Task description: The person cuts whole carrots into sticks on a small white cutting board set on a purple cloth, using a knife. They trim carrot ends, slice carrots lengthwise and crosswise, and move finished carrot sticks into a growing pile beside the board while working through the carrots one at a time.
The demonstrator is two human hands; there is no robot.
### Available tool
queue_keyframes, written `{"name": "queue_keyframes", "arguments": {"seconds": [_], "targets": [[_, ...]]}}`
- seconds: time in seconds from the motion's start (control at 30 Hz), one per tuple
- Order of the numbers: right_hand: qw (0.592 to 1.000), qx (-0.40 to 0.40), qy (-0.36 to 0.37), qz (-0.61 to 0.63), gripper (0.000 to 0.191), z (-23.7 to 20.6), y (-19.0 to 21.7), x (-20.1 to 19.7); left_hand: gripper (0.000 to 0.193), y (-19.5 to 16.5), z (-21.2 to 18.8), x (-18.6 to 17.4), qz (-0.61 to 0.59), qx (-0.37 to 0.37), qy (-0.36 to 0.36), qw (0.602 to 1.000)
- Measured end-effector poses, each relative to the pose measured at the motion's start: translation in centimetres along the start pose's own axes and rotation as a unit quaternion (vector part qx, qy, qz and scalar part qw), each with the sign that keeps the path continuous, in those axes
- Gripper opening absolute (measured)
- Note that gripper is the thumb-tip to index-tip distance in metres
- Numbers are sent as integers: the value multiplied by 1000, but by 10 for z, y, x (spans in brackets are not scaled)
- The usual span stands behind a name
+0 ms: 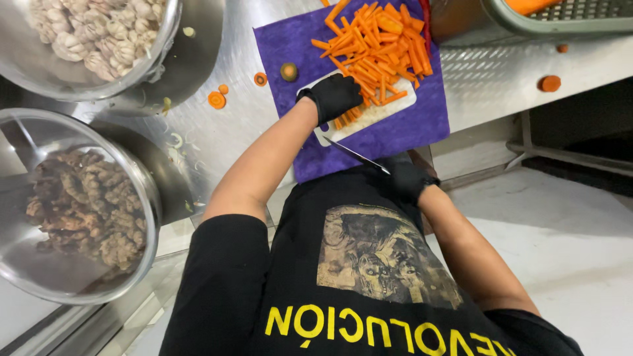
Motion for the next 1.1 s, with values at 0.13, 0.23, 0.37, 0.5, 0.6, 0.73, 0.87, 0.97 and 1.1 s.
{"name": "queue_keyframes", "arguments": {"seconds": [0.13, 0.23, 0.37, 0.5, 0.6, 0.73, 0.87, 0.97, 1.1], "targets": [[992, 95, 61, -52, 53, 17, 11, 7, 11, 1, 0, 1, 20, -20, 50, 998], [994, 84, 44, -54, 55, 22, 17, 6, 12, -1, -1, -1, 16, -3, 22, 1000], [993, 94, 59, -48, 58, 29, 24, -1, 13, -1, 1, 1, 33, -18, 23, 999], [990, 115, 70, -46, 59, 32, 31, -6, 10, 4, -1, 6, 34, -63, -15, 997], [991, 109, 64, -43, 57, 31, 32, -6, 19, 24, 1, -1, -132, -165, 35, 977], [994, 94, 47, -31, 56, 32, 25, 2, 26, 35, -11, -10, -306, -221, -11, 926], [991, 103, 37, -76, 43, 42, 14, 10, 26, 36, -46, -16, -460, -274, -220, 815], [991, 118, 36, -57, 44, 59, -3, 8, 19, 42, -73, -9, -572, -274, -382, 672], [989, 141, -43, -34, 39, 75, -32, -10, 25, 32, -92, 22, -506, -264, -535, 622]]}}
Point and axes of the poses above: each hand's wrist, its own z-axis towards the middle knuckle, its own x-axis out of the palm, y = z × x, the point moved 2 cm from there along z, towards the middle knuckle, and after that the axes turned 14 degrees about -z, right-handed, at the moved point
